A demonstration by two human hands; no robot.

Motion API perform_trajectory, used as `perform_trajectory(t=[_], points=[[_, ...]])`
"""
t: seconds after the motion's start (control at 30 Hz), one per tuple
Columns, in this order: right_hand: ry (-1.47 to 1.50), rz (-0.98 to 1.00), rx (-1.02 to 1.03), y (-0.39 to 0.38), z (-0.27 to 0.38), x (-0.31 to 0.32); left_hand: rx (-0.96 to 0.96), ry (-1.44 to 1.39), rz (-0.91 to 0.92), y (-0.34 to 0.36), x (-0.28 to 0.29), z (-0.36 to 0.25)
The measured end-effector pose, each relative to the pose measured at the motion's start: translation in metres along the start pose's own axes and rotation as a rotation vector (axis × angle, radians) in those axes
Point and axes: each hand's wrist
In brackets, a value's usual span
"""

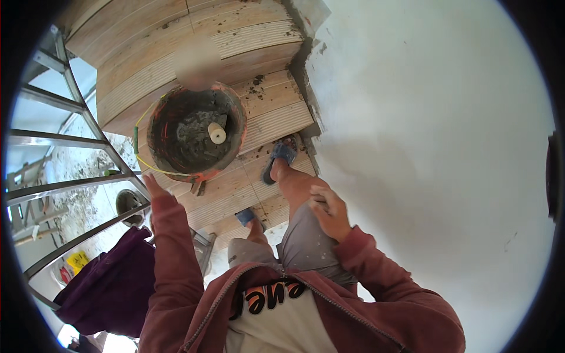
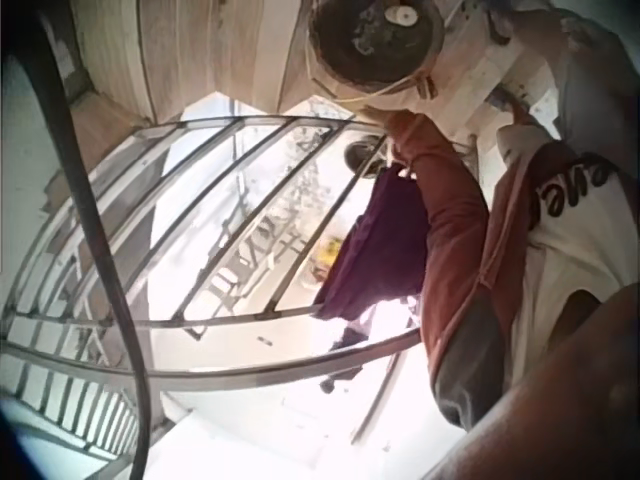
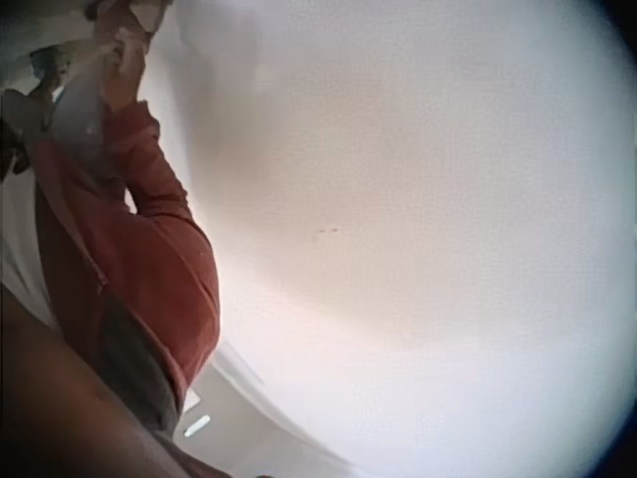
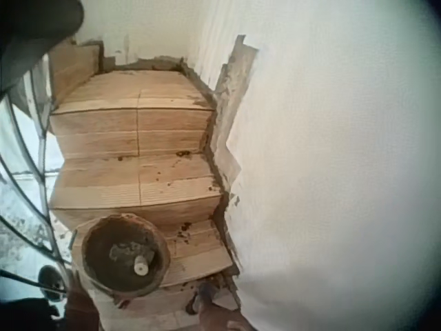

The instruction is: The person applies mortar onto the wall next to the stairs using a trowel, washes the tools in a bucket of water with a brush, and smooths the plastered wall surface using a float.

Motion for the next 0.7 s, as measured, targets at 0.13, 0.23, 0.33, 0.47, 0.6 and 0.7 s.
perform_trajectory(t=[0.13, 0.23, 0.33, 0.47, 0.6, 0.7], points=[[0.015, -0.081, -0.016, -0.043, -0.014, 0.017, -0.225, 0.238, 0.009, 0.012, -0.049, -0.053], [-0.117, -0.139, -0.049, -0.065, -0.018, 0.015, -0.346, 0.762, -0.187, 0.02, -0.062, -0.069], [-0.132, -0.191, -0.03, -0.077, -0.018, 0.02, -0.356, 0.126, 0.229, -0.002, -0.115, -0.048], [-0.43, -0.404, 0.226, -0.1, 0.006, 0.077, -0.118, 0.399, 0.543, -0.014, -0.129, -0.039], [-1.115, -0.835, 0.46, -0.139, 0.076, 0.162, -0.17, 0.438, 0.486, -0.016, -0.101, -0.042], [-1.076, -1.077, 0.901, -0.157, 0.115, 0.224, -0.2, 0.471, 0.459, -0.017, -0.115, -0.028]])
Point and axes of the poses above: each hand's wrist, its own y-axis towards the middle knuckle, its own x-axis out of the back of the hand, z = x × y, and after that the axes turned 6 degrees about z, right-handed
